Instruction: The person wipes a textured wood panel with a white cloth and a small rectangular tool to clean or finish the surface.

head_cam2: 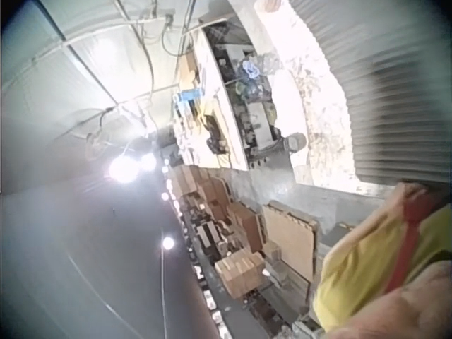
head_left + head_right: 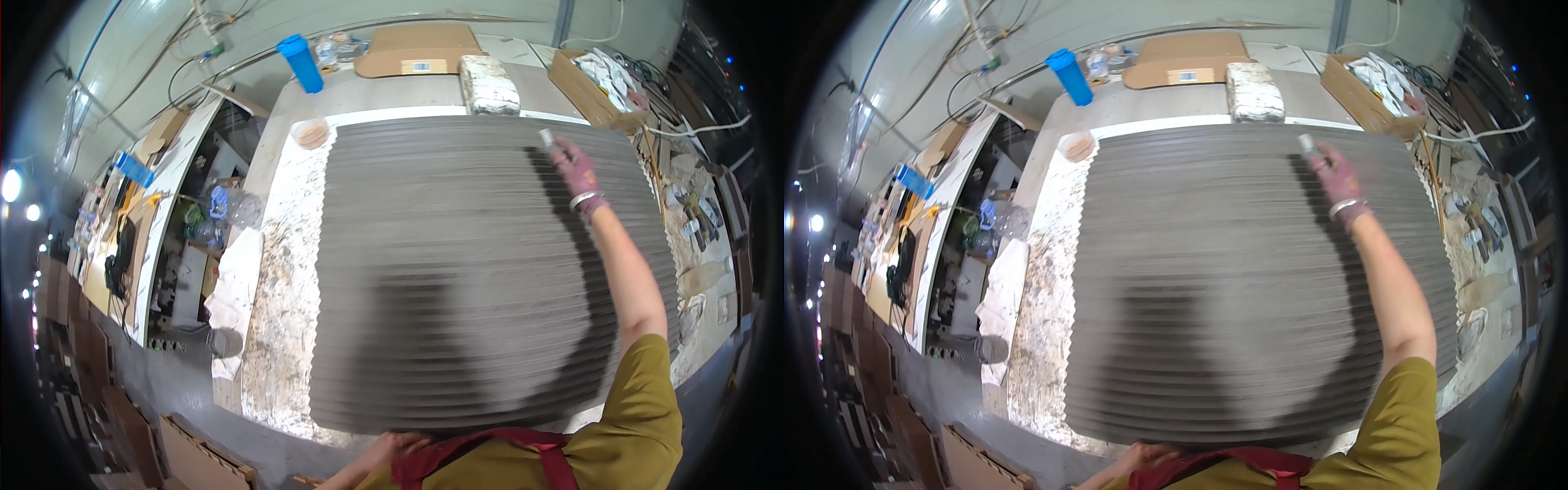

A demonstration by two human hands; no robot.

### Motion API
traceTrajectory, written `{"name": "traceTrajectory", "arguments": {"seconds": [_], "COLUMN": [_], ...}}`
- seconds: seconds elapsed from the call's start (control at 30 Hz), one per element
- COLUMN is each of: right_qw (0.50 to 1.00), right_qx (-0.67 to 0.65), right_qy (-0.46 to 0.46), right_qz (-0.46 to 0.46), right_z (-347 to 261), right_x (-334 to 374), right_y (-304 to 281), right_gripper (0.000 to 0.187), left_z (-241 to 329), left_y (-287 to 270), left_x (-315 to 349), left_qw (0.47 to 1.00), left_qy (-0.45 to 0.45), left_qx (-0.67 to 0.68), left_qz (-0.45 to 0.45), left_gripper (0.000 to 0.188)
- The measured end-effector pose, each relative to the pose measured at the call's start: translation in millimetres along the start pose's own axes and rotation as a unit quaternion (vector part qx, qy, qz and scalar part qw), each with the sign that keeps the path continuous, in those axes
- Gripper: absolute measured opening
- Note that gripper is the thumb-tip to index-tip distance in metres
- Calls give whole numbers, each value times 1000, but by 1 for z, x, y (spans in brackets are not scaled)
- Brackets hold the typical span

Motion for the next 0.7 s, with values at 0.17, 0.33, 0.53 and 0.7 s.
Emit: {"name": "traceTrajectory", "arguments": {"seconds": [0.17,0.33,0.53,0.7], "right_qw": [951,876,865,834], "right_qx": [-201,-215,-143,142], "right_qy": [-60,-158,-315,-394], "right_qz": [-226,-402,-364,-360], "right_z": [-182,-296,-406,-432], "right_x": [77,156,226,245], "right_y": [138,251,393,430], "right_gripper": [44,44,40,35], "left_z": [6,9,-26,-76], "left_y": [-3,3,-7,-15], "left_x": [1,-8,56,92], "left_qw": [997,981,959,941], "left_qy": [65,81,158,102], "left_qx": [-19,86,230,322], "left_qz": [-25,-154,-55,14], "left_gripper": [26,32,35,42]}}
Point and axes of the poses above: each hand's wrist, its own x-axis away from the middle knuckle, its own y-axis out of the palm, z = x × y, the point moved 6 cm from there along -x, towards the middle knuckle, and after that the axes turned 7 degrees about -y, right-handed, at the moved point
